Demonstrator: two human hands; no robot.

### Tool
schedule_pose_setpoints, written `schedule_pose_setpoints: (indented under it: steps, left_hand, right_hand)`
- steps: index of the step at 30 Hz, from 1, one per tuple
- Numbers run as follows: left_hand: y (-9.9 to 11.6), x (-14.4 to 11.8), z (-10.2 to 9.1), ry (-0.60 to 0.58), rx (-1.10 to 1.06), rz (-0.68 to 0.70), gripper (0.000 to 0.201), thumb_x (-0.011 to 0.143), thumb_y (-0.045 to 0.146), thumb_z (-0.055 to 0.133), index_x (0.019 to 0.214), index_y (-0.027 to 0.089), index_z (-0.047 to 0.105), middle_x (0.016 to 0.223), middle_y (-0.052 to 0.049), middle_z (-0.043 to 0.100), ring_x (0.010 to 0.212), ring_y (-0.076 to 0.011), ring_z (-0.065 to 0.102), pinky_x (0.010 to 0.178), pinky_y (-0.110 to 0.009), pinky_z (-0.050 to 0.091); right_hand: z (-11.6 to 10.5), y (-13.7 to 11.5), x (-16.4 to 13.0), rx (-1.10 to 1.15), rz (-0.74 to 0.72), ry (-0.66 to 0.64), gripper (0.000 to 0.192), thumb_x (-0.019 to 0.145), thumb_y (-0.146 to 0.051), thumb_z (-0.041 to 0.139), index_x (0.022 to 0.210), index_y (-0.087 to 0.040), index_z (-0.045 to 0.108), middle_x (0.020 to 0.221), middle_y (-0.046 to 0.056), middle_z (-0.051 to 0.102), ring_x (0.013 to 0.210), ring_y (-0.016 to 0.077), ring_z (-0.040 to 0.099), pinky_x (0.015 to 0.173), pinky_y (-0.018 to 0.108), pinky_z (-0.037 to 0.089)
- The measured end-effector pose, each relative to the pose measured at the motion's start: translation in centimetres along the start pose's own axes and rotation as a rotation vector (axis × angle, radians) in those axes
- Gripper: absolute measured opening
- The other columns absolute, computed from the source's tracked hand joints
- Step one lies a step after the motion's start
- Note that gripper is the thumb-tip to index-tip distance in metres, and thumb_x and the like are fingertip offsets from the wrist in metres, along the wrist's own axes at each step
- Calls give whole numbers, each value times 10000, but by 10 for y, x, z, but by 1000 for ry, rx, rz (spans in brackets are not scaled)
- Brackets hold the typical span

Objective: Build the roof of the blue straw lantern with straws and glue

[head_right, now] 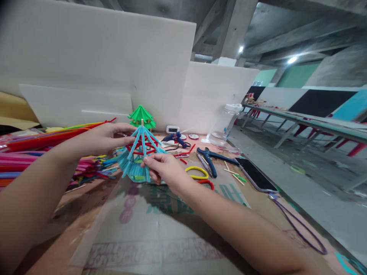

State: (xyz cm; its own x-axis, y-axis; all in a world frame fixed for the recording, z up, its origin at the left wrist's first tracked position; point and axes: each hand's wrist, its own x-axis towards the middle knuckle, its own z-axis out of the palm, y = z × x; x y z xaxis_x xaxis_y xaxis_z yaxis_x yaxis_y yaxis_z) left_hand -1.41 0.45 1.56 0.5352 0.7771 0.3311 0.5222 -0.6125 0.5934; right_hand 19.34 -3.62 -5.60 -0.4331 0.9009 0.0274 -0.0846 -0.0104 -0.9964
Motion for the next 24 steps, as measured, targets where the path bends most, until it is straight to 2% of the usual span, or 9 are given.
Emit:
schedule_pose_setpoints:
  steps: [4, 7, 12, 16, 20, 24]
  left_hand:
    - [-3, 1, 0, 2, -8, -3, 384, 819, 466, 596, 1123, 250, 686, 907, -26, 729, 871, -237, 663, 753, -305, 546]
    - [-9, 2, 1, 20, -25, -20, 397, 826, 450, 592, 1154, 240, 665, 982, -36, 729, 951, -252, 655, 798, -325, 541]
    - [-13, 4, 6, 63, -114, -49, 413, 851, 416, 567, 1208, 216, 627, 1000, -51, 726, 1003, -250, 646, 829, -335, 539]
    - [-17, 5, 8, 103, -122, -83, 429, 859, 436, 547, 1223, 220, 620, 1066, -62, 716, 999, -257, 653, 790, -339, 553]
    - [-34, 9, 1, 211, -87, -29, 465, 846, 480, 550, 1231, 228, 617, 1223, -71, 660, 1106, -260, 614, 903, -378, 513]
    - [-40, 12, -4, 282, -20, -51, 488, 854, 509, 526, 1209, 188, 623, 1212, -95, 660, 1101, -256, 610, 963, -420, 469]
  right_hand:
    - [-1, 0, 0, -62, 0, 0, 353, 788, -514, 650, 807, -161, 652, 396, -84, 453, 346, 61, 345, 402, 208, 278]
    - [-5, -3, 0, -236, 8, -14, 421, 825, -572, 575, 838, -162, 669, 417, -69, 478, 350, 69, 379, 401, 213, 284]
    - [-15, -18, -4, -523, -56, -35, 508, 875, -608, 460, 718, -163, 647, 429, -36, 503, 360, 82, 421, 412, 225, 328]
    - [-26, -38, -8, -660, -119, 1, 414, 881, -522, 500, 699, -173, 627, 463, -27, 518, 408, 87, 447, 437, 227, 346]
    - [-46, -54, -9, -691, -217, 81, 243, 846, -412, 578, 818, -174, 622, 537, -36, 526, 485, 94, 478, 476, 226, 361]
    - [-75, -59, -5, -779, -267, 132, 248, 822, -403, 594, 854, -161, 639, 594, -20, 548, 533, 107, 484, 497, 239, 358]
